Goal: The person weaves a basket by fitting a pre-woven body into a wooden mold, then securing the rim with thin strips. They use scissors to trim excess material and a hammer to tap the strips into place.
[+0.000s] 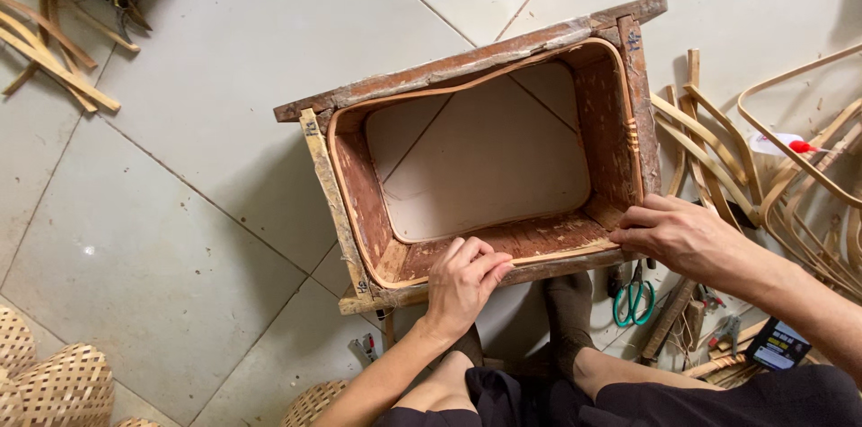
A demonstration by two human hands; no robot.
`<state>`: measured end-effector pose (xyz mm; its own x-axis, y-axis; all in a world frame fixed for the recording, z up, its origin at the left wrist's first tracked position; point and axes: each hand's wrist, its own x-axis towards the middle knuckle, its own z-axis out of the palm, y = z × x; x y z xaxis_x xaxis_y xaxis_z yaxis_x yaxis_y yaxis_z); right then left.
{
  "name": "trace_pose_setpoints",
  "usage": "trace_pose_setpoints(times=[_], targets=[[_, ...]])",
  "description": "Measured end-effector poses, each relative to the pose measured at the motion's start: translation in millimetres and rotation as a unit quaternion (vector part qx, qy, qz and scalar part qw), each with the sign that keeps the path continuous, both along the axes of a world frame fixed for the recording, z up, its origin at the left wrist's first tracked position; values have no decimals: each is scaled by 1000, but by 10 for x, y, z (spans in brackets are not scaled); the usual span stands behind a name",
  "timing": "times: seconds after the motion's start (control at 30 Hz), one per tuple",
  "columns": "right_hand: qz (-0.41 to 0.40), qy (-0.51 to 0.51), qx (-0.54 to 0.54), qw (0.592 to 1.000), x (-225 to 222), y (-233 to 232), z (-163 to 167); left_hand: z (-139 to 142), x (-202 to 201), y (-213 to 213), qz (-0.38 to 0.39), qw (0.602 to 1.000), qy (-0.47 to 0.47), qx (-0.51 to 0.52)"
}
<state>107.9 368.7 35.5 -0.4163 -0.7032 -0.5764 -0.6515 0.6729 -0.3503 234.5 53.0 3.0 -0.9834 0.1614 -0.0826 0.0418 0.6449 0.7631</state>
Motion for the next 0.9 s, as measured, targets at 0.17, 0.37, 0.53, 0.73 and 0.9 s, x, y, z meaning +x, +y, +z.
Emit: trace_pose_setpoints(times=[0.17, 0.37, 0.53, 0.73, 0.9], targets=[[-22, 27, -21, 999, 21, -59, 55, 94, 39, -317, -97, 991, 16, -92], [-42, 11, 72, 996, 81, -120, 66, 381, 350, -1162, -137, 941, -44, -305], [6, 20, 1, 1000, -20, -146, 178, 448, 240, -1176, -201, 920, -100, -321], [-10, 10, -122, 992, -276, -704, 64, 312, -1182, -788, -119, 958, 194, -176], [80, -36, -333, 939, 59, -1308, -225, -236, -2462, -419, -80, 926, 232, -286]])
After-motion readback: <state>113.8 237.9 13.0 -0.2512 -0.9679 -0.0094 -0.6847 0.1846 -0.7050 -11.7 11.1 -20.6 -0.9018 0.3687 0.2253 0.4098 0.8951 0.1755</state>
